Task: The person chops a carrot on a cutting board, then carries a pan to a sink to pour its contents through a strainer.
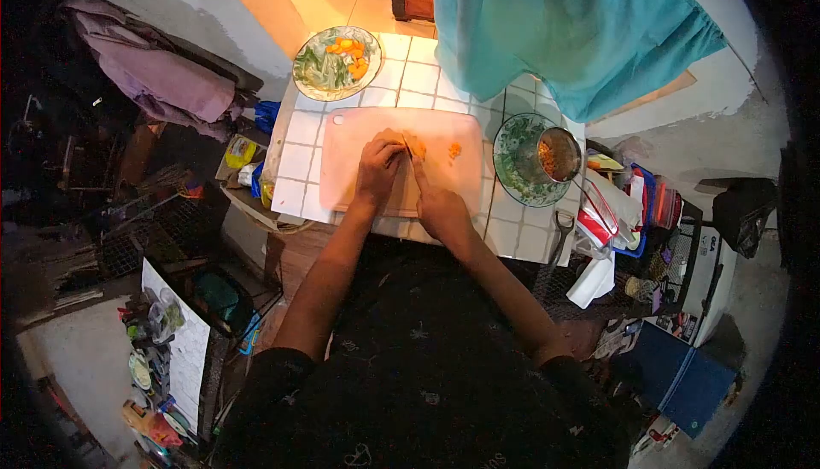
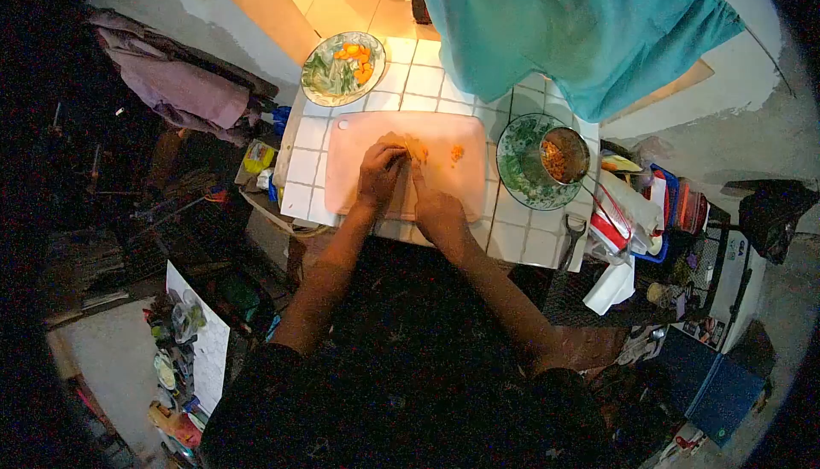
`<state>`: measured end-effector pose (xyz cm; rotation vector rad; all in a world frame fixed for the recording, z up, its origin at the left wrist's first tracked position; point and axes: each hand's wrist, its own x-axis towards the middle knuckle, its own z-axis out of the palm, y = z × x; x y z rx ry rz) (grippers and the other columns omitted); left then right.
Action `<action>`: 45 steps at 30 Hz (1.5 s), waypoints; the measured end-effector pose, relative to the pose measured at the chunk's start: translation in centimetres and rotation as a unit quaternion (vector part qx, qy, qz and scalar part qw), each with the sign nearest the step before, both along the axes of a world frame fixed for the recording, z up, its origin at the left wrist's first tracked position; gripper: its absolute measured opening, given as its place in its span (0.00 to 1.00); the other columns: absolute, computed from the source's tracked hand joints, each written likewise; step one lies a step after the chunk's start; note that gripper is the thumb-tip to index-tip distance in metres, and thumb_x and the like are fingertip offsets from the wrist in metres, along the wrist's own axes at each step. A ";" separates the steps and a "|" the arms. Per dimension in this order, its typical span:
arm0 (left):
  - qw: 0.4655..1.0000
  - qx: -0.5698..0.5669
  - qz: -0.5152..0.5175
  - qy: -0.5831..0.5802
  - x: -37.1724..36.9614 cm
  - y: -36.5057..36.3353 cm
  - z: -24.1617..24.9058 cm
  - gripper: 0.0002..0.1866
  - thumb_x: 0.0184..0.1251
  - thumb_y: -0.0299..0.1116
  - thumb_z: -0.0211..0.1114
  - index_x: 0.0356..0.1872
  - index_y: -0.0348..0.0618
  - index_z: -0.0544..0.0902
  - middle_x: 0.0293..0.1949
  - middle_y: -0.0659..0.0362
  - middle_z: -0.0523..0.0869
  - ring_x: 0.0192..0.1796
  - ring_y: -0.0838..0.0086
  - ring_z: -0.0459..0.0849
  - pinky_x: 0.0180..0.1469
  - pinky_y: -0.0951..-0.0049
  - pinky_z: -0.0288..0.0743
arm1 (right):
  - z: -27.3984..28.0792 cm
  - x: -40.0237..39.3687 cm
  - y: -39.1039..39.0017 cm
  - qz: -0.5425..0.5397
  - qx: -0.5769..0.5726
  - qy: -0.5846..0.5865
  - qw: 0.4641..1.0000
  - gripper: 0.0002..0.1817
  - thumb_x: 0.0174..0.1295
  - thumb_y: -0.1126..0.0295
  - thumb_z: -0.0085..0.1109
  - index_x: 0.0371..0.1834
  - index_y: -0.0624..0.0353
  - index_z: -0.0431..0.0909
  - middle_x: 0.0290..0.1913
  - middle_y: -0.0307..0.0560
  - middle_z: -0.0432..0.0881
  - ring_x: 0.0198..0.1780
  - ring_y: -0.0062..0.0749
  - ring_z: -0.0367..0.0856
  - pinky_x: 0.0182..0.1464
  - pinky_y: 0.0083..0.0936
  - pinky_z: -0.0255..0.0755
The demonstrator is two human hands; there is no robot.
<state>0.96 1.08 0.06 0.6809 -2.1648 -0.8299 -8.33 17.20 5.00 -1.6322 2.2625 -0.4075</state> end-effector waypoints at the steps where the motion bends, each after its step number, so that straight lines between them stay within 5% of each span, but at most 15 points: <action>1: 1.000 0.005 -0.005 0.005 0.0 -0.1 -0.2 0.08 0.59 0.22 0.72 0.40 0.38 0.88 0.42 0.53 0.88 0.48 0.54 0.85 0.54 0.60 0.77 | 0.0 0.0 0.0 -0.002 -0.007 0.002 1.000 0.42 0.67 0.69 0.54 0.85 0.61 0.50 0.24 0.58 0.82 0.24 0.55 0.83 0.32 0.50 0.79; 11: 0.999 0.029 0.002 0.012 -0.2 0.0 0.0 0.08 0.58 0.22 0.73 0.39 0.40 0.89 0.42 0.53 0.88 0.48 0.55 0.85 0.54 0.60 0.78 | -2.5 -0.2 -0.3 0.051 -0.094 0.105 0.989 0.42 0.66 0.70 0.53 0.84 0.67 0.50 0.25 0.60 0.82 0.25 0.54 0.83 0.32 0.48 0.78; 13: 1.000 0.024 0.004 0.014 -0.3 0.1 0.3 0.08 0.58 0.22 0.73 0.39 0.40 0.89 0.42 0.53 0.88 0.48 0.55 0.85 0.54 0.60 0.78 | -1.8 -0.9 -2.0 0.000 0.012 -0.047 0.999 0.43 0.67 0.71 0.50 0.86 0.61 0.46 0.30 0.66 0.84 0.29 0.57 0.85 0.36 0.51 0.79; 20: 1.000 0.018 0.001 0.001 0.3 -0.1 -0.2 0.09 0.58 0.22 0.74 0.40 0.37 0.87 0.42 0.51 0.88 0.48 0.54 0.85 0.54 0.60 0.79 | 0.2 -1.6 -2.1 -0.052 0.130 -0.113 0.984 0.45 0.69 0.71 0.47 0.88 0.45 0.37 0.37 0.73 0.85 0.37 0.65 0.86 0.43 0.57 0.80; 28: 0.999 0.023 -0.020 0.015 0.5 0.0 0.1 0.08 0.60 0.21 0.72 0.40 0.36 0.87 0.43 0.50 0.87 0.49 0.53 0.85 0.55 0.60 0.78 | -0.3 -0.6 0.1 -0.007 -0.032 -0.038 0.999 0.44 0.67 0.71 0.52 0.87 0.57 0.44 0.26 0.63 0.82 0.27 0.62 0.82 0.36 0.54 0.78; 45: 0.998 0.055 -0.010 0.009 0.5 0.0 -0.2 0.07 0.61 0.23 0.72 0.41 0.38 0.88 0.43 0.52 0.88 0.50 0.55 0.85 0.55 0.61 0.78 | -1.3 0.5 -0.2 0.027 -0.037 0.045 0.998 0.45 0.62 0.70 0.56 0.84 0.65 0.50 0.22 0.56 0.81 0.24 0.51 0.82 0.31 0.45 0.78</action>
